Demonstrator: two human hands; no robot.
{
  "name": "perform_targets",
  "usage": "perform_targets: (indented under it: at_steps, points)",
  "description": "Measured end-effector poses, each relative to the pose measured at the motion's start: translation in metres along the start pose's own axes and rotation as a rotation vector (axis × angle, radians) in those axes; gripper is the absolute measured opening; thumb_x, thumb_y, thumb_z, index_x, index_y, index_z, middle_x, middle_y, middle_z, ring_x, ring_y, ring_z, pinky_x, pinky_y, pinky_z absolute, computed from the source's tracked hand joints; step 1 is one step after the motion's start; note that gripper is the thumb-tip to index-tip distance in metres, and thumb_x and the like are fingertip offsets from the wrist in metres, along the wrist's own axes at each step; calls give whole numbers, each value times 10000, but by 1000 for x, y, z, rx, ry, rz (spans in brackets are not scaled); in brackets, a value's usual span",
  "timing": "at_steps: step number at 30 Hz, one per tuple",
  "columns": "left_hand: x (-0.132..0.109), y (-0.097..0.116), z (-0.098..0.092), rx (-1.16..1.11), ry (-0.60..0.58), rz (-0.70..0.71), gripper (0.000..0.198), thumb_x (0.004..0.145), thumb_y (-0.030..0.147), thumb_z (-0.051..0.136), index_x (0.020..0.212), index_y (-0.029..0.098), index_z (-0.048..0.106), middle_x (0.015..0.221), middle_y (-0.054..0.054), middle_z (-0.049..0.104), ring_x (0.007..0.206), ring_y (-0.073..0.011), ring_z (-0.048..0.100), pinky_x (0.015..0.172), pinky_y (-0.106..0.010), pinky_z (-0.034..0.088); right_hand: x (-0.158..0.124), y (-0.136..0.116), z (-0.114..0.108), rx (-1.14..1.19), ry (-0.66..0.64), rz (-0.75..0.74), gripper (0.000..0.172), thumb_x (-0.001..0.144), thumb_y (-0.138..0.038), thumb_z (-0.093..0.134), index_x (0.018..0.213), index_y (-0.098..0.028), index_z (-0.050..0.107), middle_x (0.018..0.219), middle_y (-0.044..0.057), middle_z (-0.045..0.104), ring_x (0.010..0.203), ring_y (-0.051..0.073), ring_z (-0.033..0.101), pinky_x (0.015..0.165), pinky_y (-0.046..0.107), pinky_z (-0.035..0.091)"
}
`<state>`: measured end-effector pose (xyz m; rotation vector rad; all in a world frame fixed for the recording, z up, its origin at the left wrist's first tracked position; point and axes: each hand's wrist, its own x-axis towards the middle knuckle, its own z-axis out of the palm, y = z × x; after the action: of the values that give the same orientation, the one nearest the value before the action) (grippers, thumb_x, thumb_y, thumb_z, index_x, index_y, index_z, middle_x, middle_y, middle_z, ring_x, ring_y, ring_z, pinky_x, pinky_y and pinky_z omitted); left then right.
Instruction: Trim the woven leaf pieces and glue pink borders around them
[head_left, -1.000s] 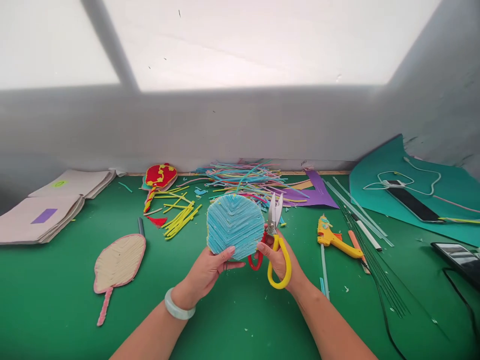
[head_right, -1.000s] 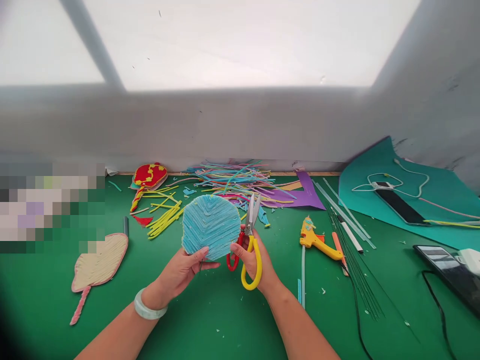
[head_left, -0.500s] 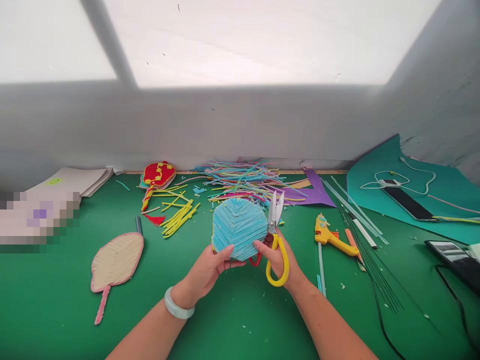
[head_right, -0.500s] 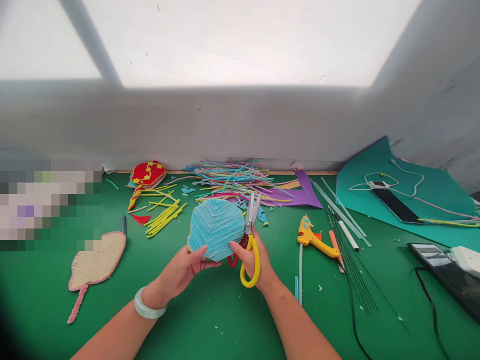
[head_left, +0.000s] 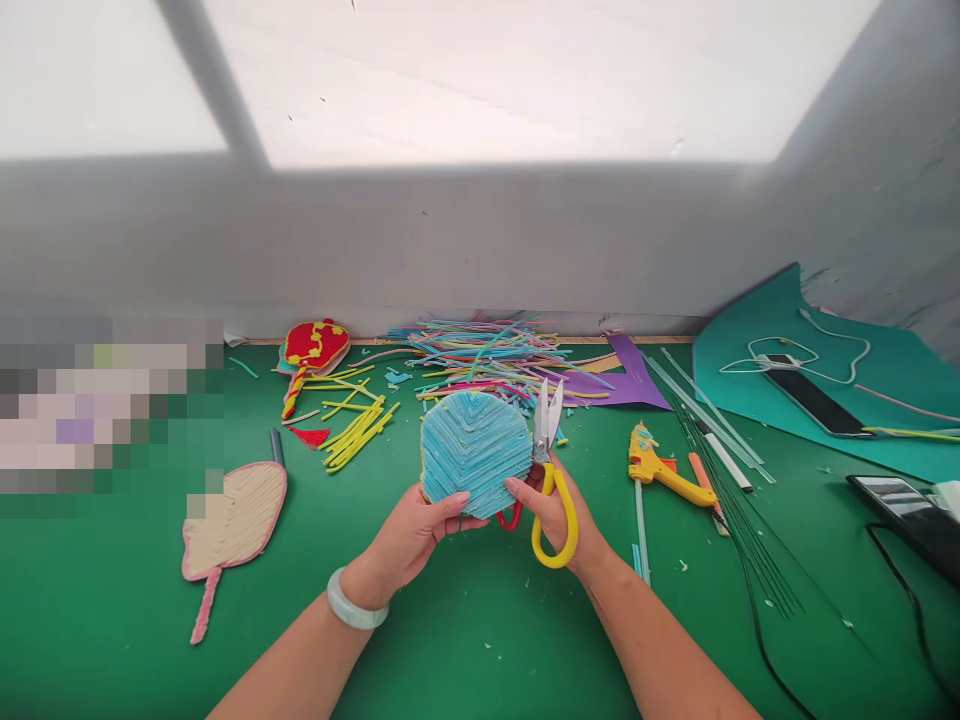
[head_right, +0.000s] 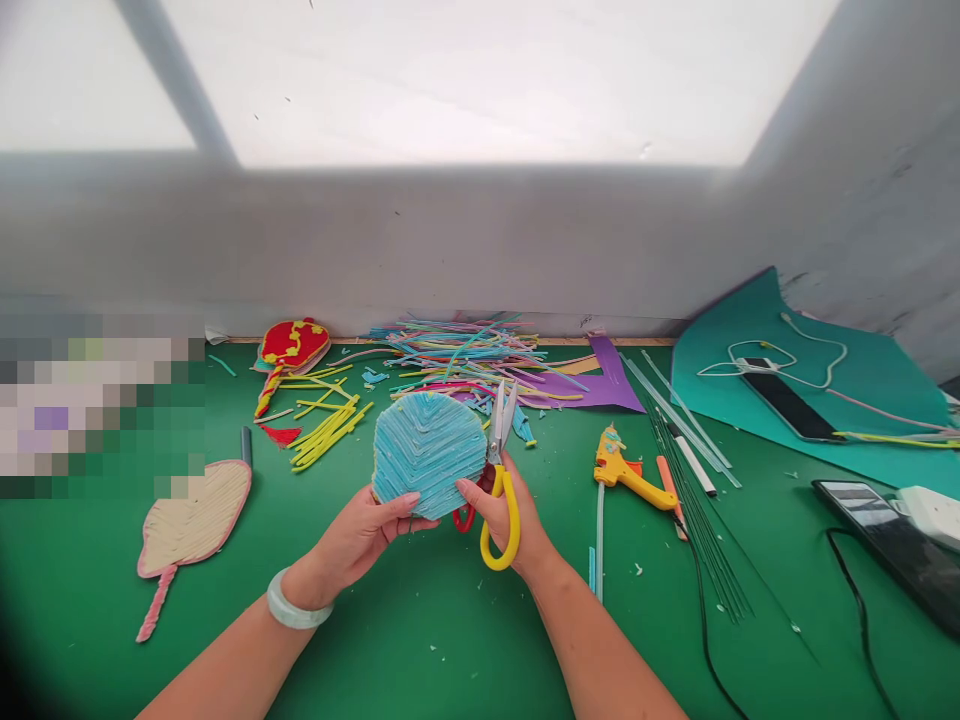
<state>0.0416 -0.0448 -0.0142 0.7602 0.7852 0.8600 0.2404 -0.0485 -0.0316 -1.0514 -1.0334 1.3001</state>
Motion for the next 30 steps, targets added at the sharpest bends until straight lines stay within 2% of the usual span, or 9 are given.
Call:
perform_targets:
  at_steps: [5,9,13,16,19,21,23,26,30]
  points:
    - [2,-1,-3,-13,21,25,467,746,331,869,1154,151,731,1184,-134,743,1040,-294,714,880,-415,594,1,4,-4,-44,-13,-26,625,788,-559,771,1282,-230,579,1150,92,738,1073,286,687,979,449,526]
    - [3,-1,-4,-27,49,62,461,738,328,875,1133,136,734,1168,-144,747,1019,-296,720,856,-403,602,2,5,-9,-9,19,-1,601,823,-625,701,1248,-229,546,937,45,715,815,234,696,731,384,583]
    - [5,0,-6,-50,74,97,492,746,314,868,1185,156,713,1173,-128,748,1018,-287,720,855,-402,605,4,-2,-17,-28,66,6,573,838,-661,653,1189,-221,542,773,-6,634,647,175,621,590,316,542]
    - [6,1,-10,-69,94,123,529,752,301,861,1235,171,689,1157,-117,754,1003,-279,724,861,-408,604,6,-8,-25,-243,212,5,625,813,-717,615,1185,-216,575,722,-22,580,569,151,528,527,294,471]
    - [6,2,-13,-83,109,149,552,762,299,851,1269,178,669,1160,-112,754,1026,-285,720,886,-421,598,9,-13,-37,-592,435,-59,625,765,-720,628,1138,-219,629,776,3,614,643,172,552,629,319,465]
    - [7,3,-14,-90,119,166,564,770,296,845,1288,181,655,1166,-111,751,1048,-292,715,900,-435,595,12,-14,-45,-767,528,-70,587,768,-681,626,1140,-227,628,868,29,658,738,199,602,705,332,468]
    - [8,3,-16,-97,129,179,573,772,292,842,1299,182,646,1168,-111,750,1056,-296,713,908,-447,595,14,-15,-54,-905,557,-22,546,798,-620,599,1180,-230,599,952,45,677,823,217,635,738,333,468]
    - [9,3,-17,-105,139,189,577,773,280,841,1304,185,639,1162,-107,752,1050,-291,716,912,-447,597,16,-15,-65,-1143,524,97,478,855,-519,541,1242,-240,559,1009,46,668,922,230,643,754,330,459]
    - [10,4,-18,-116,147,197,566,775,272,837,1300,188,641,1159,-104,753,1049,-284,719,902,-425,603,15,-14,-72,-1280,485,195,415,893,-464,496,1239,-249,578,961,49,651,896,252,641,732,348,451]
